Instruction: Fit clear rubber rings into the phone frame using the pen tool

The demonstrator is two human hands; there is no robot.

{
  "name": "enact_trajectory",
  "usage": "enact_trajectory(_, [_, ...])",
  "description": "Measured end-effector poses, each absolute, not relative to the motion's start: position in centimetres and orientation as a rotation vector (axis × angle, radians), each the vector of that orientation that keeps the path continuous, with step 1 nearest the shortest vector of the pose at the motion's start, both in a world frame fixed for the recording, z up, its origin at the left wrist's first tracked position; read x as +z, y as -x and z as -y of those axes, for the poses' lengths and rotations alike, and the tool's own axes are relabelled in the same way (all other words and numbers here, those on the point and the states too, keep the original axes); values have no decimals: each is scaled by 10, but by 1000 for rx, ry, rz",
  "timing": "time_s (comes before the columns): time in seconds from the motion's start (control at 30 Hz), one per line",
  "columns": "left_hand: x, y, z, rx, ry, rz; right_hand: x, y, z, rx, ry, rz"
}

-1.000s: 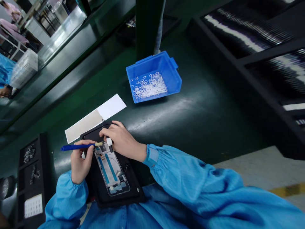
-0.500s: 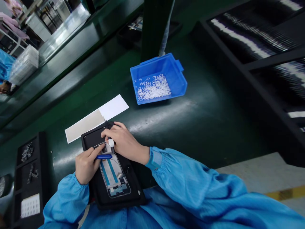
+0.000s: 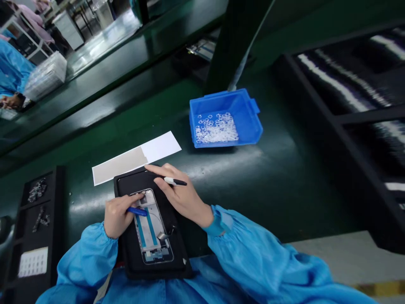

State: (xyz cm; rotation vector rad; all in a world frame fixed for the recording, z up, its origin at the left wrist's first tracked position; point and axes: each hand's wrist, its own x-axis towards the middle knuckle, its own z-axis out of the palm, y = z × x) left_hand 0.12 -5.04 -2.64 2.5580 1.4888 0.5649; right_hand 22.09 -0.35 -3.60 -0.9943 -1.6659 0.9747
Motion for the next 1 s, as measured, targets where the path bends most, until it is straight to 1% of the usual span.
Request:
enact_trajectory(0.07, [-32, 2, 53, 764, -2571, -1448, -35, -223, 6, 1091, 1012, 1656])
enact_trajectory(0.17, [-36, 4, 56, 837, -2612, -1398, -37, -222, 9, 1206, 1040, 1703])
enact_trajectory(0.33, [-37, 3, 56, 869, -2604, -1389, -41, -219, 15, 1052, 1196, 1719])
enact_trajectory(0.43, [-38, 3, 55, 876, -2594, -1391, -43, -218, 17, 984, 1208, 1754])
enact_trajectory(1.0, [-38, 2, 54, 861, -2582, -1406, -44, -213, 18, 968, 1119, 1835])
